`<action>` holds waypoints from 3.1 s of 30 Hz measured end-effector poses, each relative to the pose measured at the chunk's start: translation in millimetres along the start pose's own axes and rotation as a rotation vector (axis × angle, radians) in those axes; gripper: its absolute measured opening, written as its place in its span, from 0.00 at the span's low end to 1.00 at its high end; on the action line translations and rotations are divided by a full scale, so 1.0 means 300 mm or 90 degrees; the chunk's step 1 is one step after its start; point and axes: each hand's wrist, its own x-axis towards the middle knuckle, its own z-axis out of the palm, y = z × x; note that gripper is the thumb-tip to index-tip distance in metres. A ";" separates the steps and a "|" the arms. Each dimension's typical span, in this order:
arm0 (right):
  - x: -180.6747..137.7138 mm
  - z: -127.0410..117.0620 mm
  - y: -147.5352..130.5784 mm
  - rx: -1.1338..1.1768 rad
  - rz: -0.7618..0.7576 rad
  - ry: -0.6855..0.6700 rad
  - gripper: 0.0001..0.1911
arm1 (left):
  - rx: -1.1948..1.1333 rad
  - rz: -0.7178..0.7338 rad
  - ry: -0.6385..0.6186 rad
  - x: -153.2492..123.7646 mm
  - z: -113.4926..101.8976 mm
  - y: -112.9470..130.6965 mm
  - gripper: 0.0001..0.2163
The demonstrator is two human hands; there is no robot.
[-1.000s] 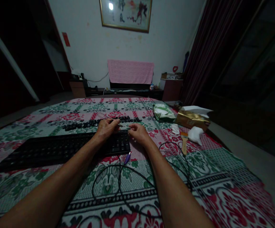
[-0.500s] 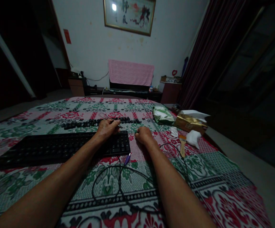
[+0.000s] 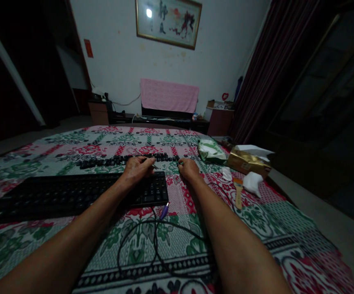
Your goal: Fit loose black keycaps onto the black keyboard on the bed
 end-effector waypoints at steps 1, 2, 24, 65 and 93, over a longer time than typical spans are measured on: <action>0.008 0.002 0.000 -0.005 -0.003 -0.003 0.16 | 0.002 0.000 0.001 -0.002 -0.001 0.002 0.16; 0.015 0.003 0.001 -0.011 -0.006 -0.006 0.16 | 0.003 0.002 0.000 -0.004 -0.001 0.003 0.17; 0.060 0.033 0.013 -0.032 -0.057 0.000 0.17 | 0.007 0.032 -0.008 -0.002 0.001 -0.009 0.17; -0.181 0.014 -0.160 0.337 -0.092 -0.028 0.16 | 0.301 -0.058 -0.211 -0.070 -0.088 0.176 0.15; -0.206 0.042 -0.211 0.324 -0.121 0.052 0.15 | 0.389 0.013 -0.118 -0.136 -0.060 0.134 0.16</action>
